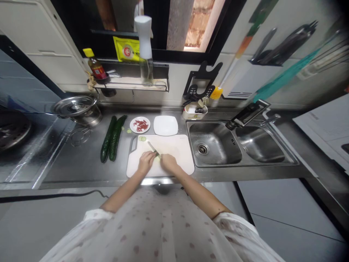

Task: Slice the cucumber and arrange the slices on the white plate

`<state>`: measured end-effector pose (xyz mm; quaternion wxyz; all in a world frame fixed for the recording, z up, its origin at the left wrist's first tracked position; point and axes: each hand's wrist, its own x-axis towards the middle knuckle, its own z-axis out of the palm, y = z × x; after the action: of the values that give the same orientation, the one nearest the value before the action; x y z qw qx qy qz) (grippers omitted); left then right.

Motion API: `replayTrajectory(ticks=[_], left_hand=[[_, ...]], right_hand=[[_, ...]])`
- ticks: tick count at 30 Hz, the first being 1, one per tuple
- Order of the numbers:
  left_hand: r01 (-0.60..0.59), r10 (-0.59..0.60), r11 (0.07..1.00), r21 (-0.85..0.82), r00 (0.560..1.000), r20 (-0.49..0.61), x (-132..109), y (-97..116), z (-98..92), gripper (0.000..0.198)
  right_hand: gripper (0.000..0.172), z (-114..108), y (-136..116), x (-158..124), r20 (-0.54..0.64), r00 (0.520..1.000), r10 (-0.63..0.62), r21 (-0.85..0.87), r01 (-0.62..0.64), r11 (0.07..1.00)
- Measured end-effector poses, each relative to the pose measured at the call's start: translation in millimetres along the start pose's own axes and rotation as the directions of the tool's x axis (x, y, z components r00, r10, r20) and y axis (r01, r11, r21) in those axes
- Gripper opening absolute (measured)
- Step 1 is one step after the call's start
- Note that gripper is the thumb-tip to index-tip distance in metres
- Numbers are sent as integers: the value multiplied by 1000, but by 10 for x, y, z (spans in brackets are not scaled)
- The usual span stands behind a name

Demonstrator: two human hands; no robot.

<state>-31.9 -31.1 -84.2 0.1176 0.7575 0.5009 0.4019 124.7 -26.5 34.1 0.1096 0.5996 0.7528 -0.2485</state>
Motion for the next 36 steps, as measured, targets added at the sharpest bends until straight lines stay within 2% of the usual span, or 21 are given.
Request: replayTrajectory(ticks=[14,23,36], left_hand=[[-7,8,1000,15,1000,-16,-7,14,-1,21],[-2,2,1000,-3,1000,-15,-3,33,0,22],[7,-8,1000,-21,999,-33,3,41,13,21]], right_hand=[[33,165,115,-109,-29,999,23,-18,-24,1000],[33,154,55,15,-38,999,2,-11,-2,1000],[33,115,31,-14,-13,1000,15,-24,-15,1000]])
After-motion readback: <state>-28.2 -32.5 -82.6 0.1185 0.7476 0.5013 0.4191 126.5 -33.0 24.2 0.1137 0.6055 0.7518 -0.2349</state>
